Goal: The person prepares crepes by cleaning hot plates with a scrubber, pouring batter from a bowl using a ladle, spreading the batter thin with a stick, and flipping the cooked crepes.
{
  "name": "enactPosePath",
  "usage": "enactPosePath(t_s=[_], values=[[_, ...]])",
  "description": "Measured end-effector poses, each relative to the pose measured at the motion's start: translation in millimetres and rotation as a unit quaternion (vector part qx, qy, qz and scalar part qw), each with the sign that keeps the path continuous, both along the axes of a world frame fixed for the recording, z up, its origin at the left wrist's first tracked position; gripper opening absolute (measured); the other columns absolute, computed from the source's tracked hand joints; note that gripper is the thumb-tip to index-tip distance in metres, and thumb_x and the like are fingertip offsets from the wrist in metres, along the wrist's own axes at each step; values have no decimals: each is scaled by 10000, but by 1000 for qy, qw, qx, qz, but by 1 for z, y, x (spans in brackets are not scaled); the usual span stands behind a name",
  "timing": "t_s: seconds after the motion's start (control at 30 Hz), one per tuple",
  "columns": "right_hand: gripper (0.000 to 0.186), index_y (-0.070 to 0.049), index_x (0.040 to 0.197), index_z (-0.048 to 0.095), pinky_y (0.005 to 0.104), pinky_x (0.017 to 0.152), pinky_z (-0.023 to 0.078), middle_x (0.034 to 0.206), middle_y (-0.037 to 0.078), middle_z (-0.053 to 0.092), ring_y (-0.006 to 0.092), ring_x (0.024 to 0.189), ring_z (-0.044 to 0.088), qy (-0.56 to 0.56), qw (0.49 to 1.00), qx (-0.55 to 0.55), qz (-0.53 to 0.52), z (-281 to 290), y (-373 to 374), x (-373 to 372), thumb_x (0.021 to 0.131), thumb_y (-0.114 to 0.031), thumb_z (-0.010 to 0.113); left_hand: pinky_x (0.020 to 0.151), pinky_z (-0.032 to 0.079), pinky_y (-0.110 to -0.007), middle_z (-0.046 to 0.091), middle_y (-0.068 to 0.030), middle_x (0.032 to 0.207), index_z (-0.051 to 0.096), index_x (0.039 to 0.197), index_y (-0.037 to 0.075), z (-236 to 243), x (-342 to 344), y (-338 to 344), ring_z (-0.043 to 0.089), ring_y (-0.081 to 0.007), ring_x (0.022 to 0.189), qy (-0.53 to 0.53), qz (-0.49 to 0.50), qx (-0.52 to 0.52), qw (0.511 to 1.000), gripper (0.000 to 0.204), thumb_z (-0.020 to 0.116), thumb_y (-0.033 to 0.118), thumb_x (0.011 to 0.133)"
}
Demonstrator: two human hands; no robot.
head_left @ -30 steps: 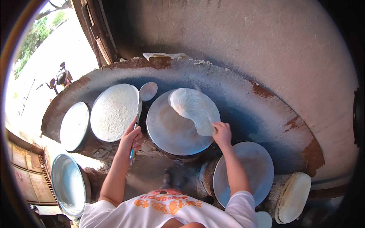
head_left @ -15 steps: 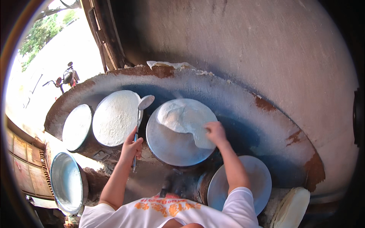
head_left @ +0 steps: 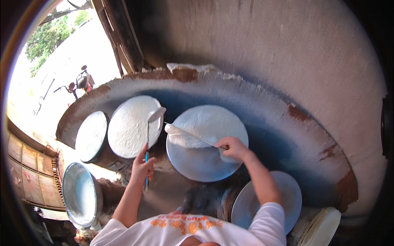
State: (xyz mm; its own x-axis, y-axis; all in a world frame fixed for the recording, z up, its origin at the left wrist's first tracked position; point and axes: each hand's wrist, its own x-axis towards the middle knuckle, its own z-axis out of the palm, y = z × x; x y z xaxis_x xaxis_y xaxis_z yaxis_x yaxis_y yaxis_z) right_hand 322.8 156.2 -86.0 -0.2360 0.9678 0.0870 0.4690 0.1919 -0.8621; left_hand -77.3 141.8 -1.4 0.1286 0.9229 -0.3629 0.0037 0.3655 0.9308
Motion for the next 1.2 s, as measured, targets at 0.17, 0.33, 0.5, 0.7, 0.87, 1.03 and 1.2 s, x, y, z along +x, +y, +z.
enactPosePath(t_s=[0.17,0.33,0.5,0.7,0.87,1.03,1.2], values=[[371,-82,980,713,274,617,452,744,62,651,122,656,560,-52,981,-182,-52,22,-34,39,622,-52,623,334,347,-254,437,22,536,290,1464,168,2,-12,-3,406,-80,371,52,-46,-10,998,709,592,9,843],[372,-51,991,706,251,626,446,797,27,660,95,661,541,-14,994,-101,42,12,-41,32,628,-28,630,337,332,-241,427,28,515,299,1462,200,-7,-38,-30,395,-75,360,52,-49,-37,997,705,578,-7,848],[410,-59,990,709,257,607,453,852,55,681,122,648,554,33,992,-105,-55,9,-77,39,591,-20,622,347,336,-243,430,32,516,323,1452,241,-16,-29,-46,413,-63,390,95,-123,-108,982,683,568,-1,862],[406,-51,982,704,261,675,470,907,67,686,162,779,630,-5,996,-78,-45,29,-140,33,593,16,608,363,344,-241,429,30,510,312,1458,234,-15,-38,-85,419,-71,389,71,-197,-115,971,686,552,-10,863],[347,-46,925,683,290,690,488,995,74,662,193,862,627,-28,978,74,-191,-10,-167,-22,598,46,613,380,351,-237,442,31,555,297,1464,229,-26,-31,-84,427,-66,422,89,-258,-67,960,676,557,20,877],[338,-61,1001,647,326,752,525,1028,103,662,170,864,638,115,890,-13,-440,-19,-265,-130,688,65,627,354,343,-228,445,20,561,261,1475,219,34,-71,-44,435,-73,419,-42,-301,20,952,654,525,47,901],[249,-64,1136,490,217,463,433,950,96,667,89,561,556,467,797,-98,-370,-38,-80,-340,909,-129,568,329,299,-196,373,11,617,209,1475,300,60,-63,7,331,-62,368,-385,-219,-149,884,588,453,133,967]])
